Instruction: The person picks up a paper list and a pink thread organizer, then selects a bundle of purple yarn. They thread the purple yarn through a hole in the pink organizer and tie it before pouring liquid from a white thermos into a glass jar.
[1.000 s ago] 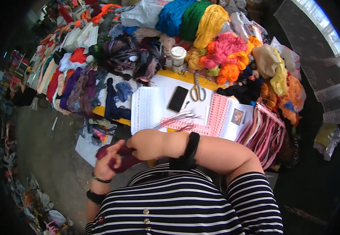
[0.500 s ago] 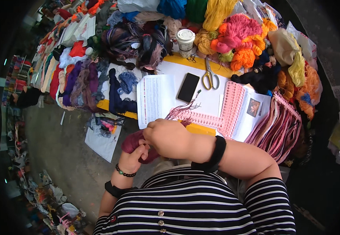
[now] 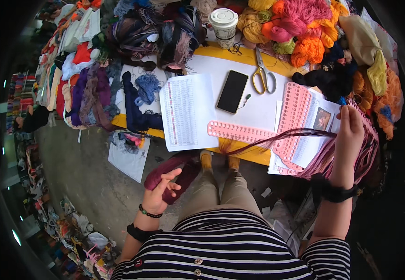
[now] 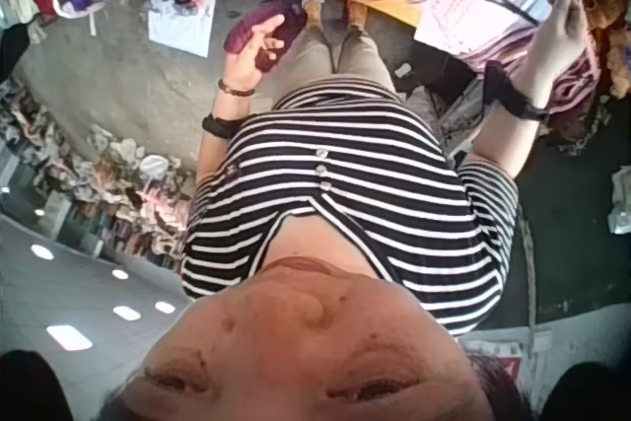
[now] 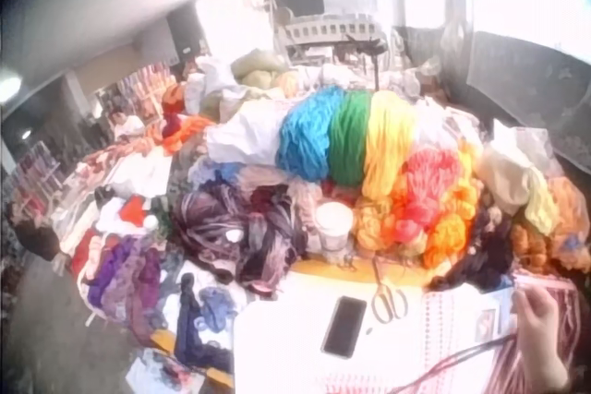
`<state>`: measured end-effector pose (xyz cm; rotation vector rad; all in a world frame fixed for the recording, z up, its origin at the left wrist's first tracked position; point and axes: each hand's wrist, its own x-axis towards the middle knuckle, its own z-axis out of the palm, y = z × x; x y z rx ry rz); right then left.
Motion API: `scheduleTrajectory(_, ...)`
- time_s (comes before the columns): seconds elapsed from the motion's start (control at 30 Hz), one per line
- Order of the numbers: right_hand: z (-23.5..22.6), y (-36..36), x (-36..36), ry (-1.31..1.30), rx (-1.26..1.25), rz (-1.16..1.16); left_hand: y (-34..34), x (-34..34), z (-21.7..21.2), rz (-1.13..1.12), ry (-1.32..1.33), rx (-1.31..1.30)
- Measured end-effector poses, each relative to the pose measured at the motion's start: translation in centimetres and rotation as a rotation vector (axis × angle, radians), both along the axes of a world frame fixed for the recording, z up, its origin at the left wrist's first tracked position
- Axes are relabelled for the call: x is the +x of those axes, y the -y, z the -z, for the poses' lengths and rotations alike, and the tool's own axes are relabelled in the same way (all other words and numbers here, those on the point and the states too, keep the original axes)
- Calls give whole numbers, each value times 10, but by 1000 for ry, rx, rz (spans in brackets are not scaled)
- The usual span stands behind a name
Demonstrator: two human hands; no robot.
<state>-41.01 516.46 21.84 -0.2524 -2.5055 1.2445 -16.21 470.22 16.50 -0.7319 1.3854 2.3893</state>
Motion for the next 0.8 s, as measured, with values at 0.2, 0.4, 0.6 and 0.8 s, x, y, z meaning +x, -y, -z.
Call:
scheduleTrajectory(0.2, 116, 133, 52, 243, 338, -496, 7, -24, 44, -18, 70, -31)
scheduleTrajectory(0.4, 198, 194, 63, 478, 659, -764, 18, -25, 74, -12, 108, 30)
scheduleTrajectory(0.6, 215, 191, 64, 346, 747, -747, 30, -19, 77, -5, 80, 2)
scheduleTrajectory(0.8, 215, 193, 60, 463, 692, -700, 36, -13, 74, -58, 62, 17)
